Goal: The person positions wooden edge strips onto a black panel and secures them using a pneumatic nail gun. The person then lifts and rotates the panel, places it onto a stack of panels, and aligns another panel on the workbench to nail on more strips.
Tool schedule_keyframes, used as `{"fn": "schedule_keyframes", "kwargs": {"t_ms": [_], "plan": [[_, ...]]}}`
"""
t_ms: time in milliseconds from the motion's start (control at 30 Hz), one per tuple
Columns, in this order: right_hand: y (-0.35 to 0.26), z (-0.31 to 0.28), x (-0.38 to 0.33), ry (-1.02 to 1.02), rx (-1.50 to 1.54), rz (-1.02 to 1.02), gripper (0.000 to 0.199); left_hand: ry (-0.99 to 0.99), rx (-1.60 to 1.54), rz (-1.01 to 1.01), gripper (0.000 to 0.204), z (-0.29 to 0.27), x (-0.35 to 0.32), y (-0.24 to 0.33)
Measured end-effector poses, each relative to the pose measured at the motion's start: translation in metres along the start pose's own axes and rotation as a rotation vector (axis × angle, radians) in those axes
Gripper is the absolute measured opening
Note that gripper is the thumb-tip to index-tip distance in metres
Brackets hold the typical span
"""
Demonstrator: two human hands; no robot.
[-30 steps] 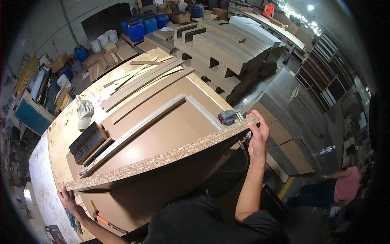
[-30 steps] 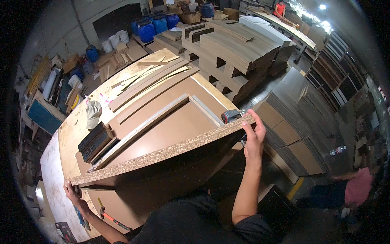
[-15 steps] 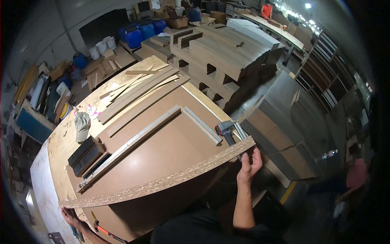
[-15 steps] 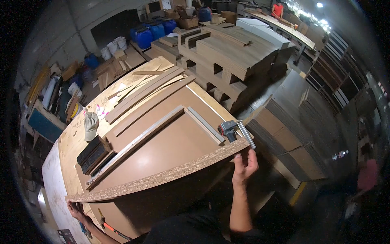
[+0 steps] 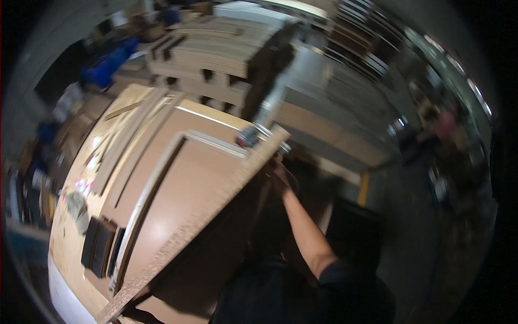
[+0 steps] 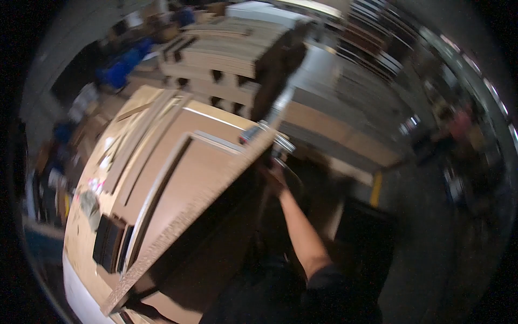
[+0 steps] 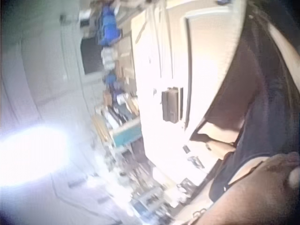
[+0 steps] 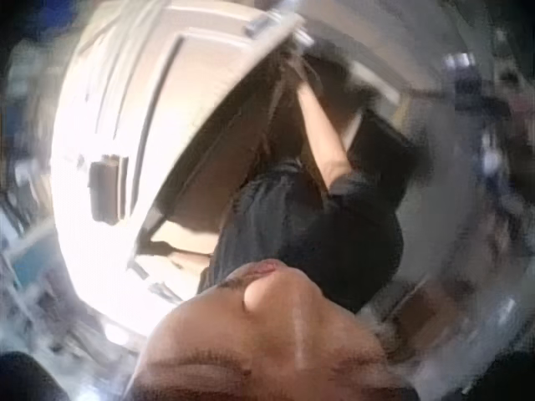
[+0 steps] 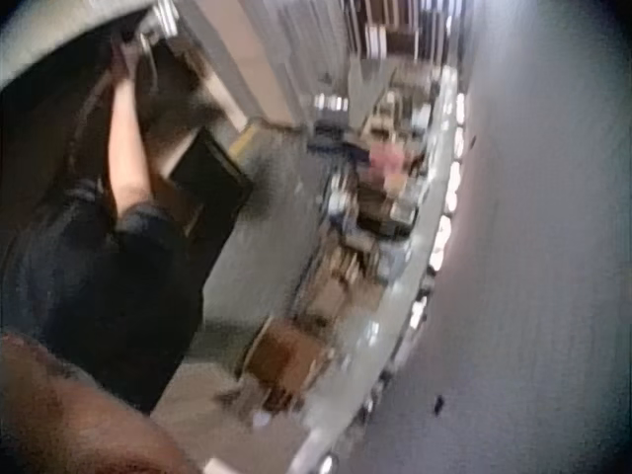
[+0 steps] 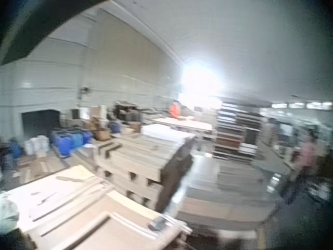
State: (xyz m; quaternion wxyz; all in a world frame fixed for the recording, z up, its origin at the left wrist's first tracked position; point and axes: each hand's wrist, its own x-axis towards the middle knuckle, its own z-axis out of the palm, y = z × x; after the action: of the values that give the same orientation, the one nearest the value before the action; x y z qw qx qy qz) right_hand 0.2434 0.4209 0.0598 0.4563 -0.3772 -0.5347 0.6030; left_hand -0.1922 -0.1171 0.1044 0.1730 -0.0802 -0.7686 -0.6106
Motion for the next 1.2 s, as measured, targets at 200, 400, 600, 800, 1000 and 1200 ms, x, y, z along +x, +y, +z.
{"fn": "schedule_keyframes", "kwargs": {"t_ms": [200,400,600,800,1000,1200], "plan": [[-0.014,-0.017,-0.070,0.215,0.054,-0.034,0.082,-0.282,0.024,0.069,0.051,0.099,0.011,0.005],[-0.004,-0.085,-0.209,0.587,0.036,0.058,0.081,-0.510,0.030,0.145,0.052,0.177,-0.001,0.019],[0.003,-0.119,-0.305,1.306,-0.304,0.222,0.051,-0.692,0.033,0.229,0.054,0.236,-0.032,0.041],[-0.023,-0.161,-0.408,1.239,0.088,0.056,0.053,-0.894,0.053,0.344,0.055,0.298,-0.072,0.076],[0.001,-0.185,-0.469,1.601,0.116,0.094,0.055,-1.170,0.129,0.634,0.057,0.421,-0.044,0.093],[0.050,-0.199,-0.562,1.781,0.207,0.143,0.045,-1.266,-0.114,0.544,0.065,0.399,-0.290,0.275]]}}
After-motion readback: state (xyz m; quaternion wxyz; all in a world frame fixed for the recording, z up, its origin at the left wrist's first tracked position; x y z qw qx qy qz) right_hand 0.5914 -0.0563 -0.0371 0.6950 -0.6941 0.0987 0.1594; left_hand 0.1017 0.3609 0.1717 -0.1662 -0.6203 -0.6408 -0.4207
